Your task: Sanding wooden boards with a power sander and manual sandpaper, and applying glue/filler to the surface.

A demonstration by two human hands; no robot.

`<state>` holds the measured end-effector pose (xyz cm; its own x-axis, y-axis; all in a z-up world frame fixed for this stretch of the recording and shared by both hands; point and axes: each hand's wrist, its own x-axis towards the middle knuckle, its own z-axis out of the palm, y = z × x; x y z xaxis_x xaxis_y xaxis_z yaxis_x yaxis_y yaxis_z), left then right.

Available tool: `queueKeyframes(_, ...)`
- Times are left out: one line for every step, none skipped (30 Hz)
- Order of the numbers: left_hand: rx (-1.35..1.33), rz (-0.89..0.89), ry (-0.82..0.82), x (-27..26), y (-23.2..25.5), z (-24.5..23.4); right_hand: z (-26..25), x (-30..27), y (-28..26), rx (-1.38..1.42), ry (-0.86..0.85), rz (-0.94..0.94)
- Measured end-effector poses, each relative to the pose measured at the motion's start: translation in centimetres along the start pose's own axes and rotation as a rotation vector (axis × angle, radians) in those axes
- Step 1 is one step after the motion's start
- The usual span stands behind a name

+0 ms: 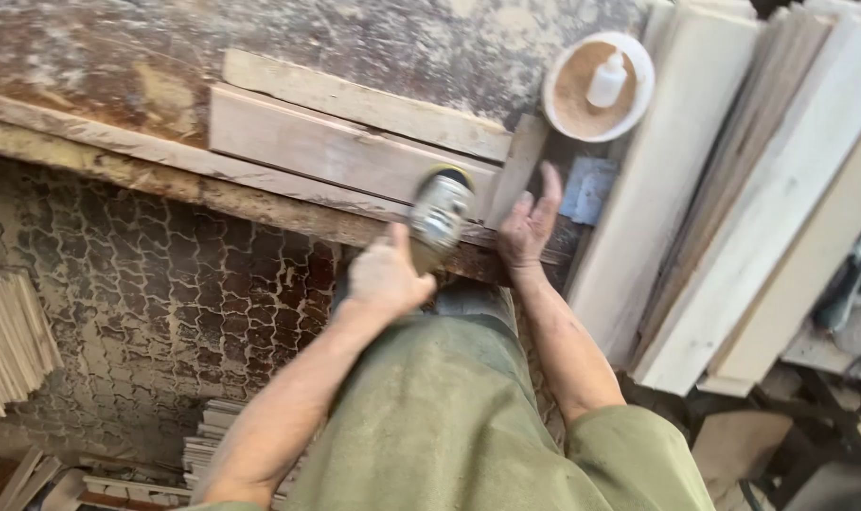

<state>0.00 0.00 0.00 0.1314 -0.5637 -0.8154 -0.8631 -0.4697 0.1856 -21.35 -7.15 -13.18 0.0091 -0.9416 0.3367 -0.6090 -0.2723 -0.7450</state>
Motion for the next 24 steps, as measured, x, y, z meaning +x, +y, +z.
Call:
queueKeyframes(-0.011, -0.023, 0.017, 0.1, 0.4, 0.0, -0.2, 0.2, 0.0, 0.025, -0.011, -0.014)
queueKeyframes(-0.008, 0.086, 0.014, 0.3, 0.8, 0.1, -0.4, 0.4, 0.1, 0.004, -0.016, -0.019)
queueKeyframes(-0.004, 0.200, 0.005, 0.4, 1.3, 0.4, -1.0, 0.3, 0.2, -0.024, -0.022, -0.020)
queueKeyframes(-0.014, 0.181, 0.015, 0.7, 0.1, 0.1, -0.4, 0.7, 0.1, -0.007, -0.034, -0.031)
queueKeyframes(-0.026, 0.174, 0.035, 0.9, -0.9, -0.1, -0.5, 0.8, 0.2, -0.108, -0.077, -0.113)
queueKeyframes(-0.037, 0.167, 0.054, 1.2, -1.7, -0.3, -0.5, 1.0, 0.4, -0.209, -0.120, -0.195)
queueKeyframes(-0.040, 0.162, 0.052, 1.2, -3.4, -1.5, -0.4, 1.1, -0.6, -0.206, -0.126, -0.195)
queueKeyframes(-0.027, 0.075, 0.081, 1.1, -5.0, -2.8, -0.4, 1.3, -1.5, -0.329, -0.172, -0.266)
queueKeyframes(-0.011, -0.011, 0.115, 1.2, -6.6, -4.2, -0.2, 1.7, -2.4, -0.450, -0.211, -0.340)
queueKeyframes(-0.011, -0.015, 0.117, 1.1, -8.3, -5.6, -0.3, 1.5, -2.5, -0.446, -0.212, -0.341)
queueKeyframes(-0.095, -0.113, 0.138, 1.1, -10.0, -7.1, -0.3, 1.6, -2.5, -0.445, -0.211, -0.326)
queueKeyframes(-0.180, -0.210, 0.159, 1.1, -11.6, -8.6, -0.2, 1.7, -2.4, -0.443, -0.210, -0.312)
queueKeyframes(-0.180, -0.215, 0.159, 1.4, -13.3, -9.4, -0.1, 1.6, -2.2, -0.439, -0.213, -0.313)
queueKeyframes(-0.255, -0.287, 0.241, 1.7, -14.9, -10.1, 0.0, 1.6, -1.8, -0.445, -0.207, -0.314)
queueKeyframes(-0.329, -0.355, 0.319, 2.0, -16.4, -10.6, -0.3, 1.3, -1.4, -0.457, -0.202, -0.312)
queueKeyframes(-0.329, -0.355, 0.315, 2.4, -17.7, -10.8, 0.3, 1.3, -1.5, -0.459, -0.205, -0.310)
queueKeyframes(-0.367, -0.373, 0.382, 3.1, -18.5, -11.0, 0.2, 1.4, -1.4, -0.441, -0.191, -0.308)
queueKeyframes(-0.405, -0.392, 0.448, 4.0, -19.2, -11.1, 0.0, 1.5, -1.1, -0.424, -0.175, -0.307)
queueKeyframes(-0.406, -0.382, 0.440, 3.5, -18.0, -10.8, 0.0, 1.6, -1.4, -0.437, -0.175, -0.303)
queueKeyframes(-0.403, -0.384, 0.428, 3.1, -16.7, -10.4, -0.1, 1.7, -1.6, -0.412, -0.165, -0.299)
queueKeyframes(-0.397, -0.384, 0.420, 2.7, -15.7, -10.3, 0.1, 1.8, -1.9, -0.385, -0.152, -0.295)
queueKeyframes(-0.395, -0.373, 0.414, 1.9, -13.1, -9.9, -0.1, 1.8, -1.8, -0.396, -0.147, -0.290)
queueKeyframes(-0.329, -0.327, 0.319, 1.0, -10.8, -9.5, 0.0, 1.8, -1.7, -0.375, -0.143, -0.280)
queueKeyframes(-0.263, -0.282, 0.225, 0.0, -8.5, -9.1, 0.1, 1.7, -1.7, -0.354, -0.138, -0.269)
